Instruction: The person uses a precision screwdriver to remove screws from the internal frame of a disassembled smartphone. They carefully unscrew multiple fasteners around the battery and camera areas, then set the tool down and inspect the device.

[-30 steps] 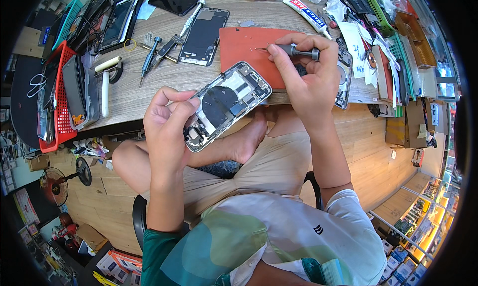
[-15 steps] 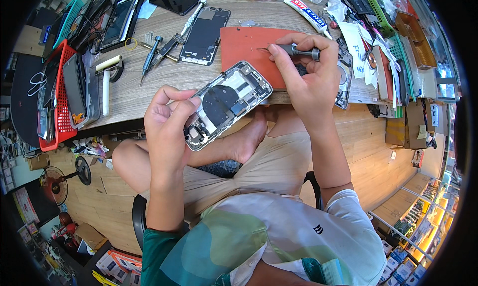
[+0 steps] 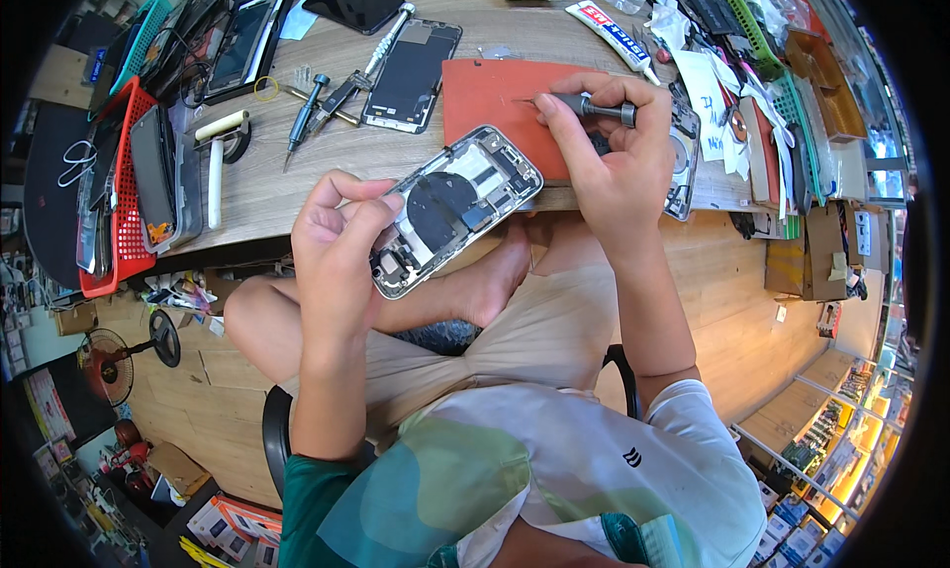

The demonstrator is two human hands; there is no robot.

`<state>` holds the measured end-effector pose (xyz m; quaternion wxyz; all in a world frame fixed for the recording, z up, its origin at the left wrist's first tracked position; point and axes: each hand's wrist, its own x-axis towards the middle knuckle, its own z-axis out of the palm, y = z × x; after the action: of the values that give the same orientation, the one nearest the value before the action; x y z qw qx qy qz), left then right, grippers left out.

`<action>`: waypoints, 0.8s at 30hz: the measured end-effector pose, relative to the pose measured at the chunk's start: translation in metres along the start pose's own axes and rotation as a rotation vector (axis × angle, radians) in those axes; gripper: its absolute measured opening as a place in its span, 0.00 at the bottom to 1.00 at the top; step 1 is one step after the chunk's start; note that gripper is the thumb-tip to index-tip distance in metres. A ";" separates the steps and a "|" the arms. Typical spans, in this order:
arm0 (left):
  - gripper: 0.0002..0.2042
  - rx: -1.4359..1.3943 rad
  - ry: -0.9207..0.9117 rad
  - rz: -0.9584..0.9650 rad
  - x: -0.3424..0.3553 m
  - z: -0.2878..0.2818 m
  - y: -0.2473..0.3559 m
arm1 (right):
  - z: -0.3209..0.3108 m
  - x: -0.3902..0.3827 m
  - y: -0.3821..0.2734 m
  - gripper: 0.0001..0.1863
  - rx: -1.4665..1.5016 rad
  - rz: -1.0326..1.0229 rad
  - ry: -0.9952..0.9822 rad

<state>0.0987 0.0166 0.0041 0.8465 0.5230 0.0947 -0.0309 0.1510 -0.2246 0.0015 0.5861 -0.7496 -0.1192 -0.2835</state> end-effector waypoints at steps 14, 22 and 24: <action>0.04 -0.049 -0.005 -0.023 0.000 0.001 -0.001 | -0.003 -0.005 -0.011 0.17 0.114 -0.009 -0.001; 0.04 -0.049 0.031 -0.036 0.002 0.007 -0.002 | 0.004 -0.020 -0.023 0.19 0.152 -0.142 0.002; 0.04 -0.060 0.027 -0.045 0.003 0.007 -0.002 | 0.006 -0.026 -0.026 0.21 0.189 -0.179 -0.019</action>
<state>0.1026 0.0094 0.0049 0.8596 0.4954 0.1186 -0.0402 0.1181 -0.2076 0.0070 0.6254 -0.6800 -0.2176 -0.3149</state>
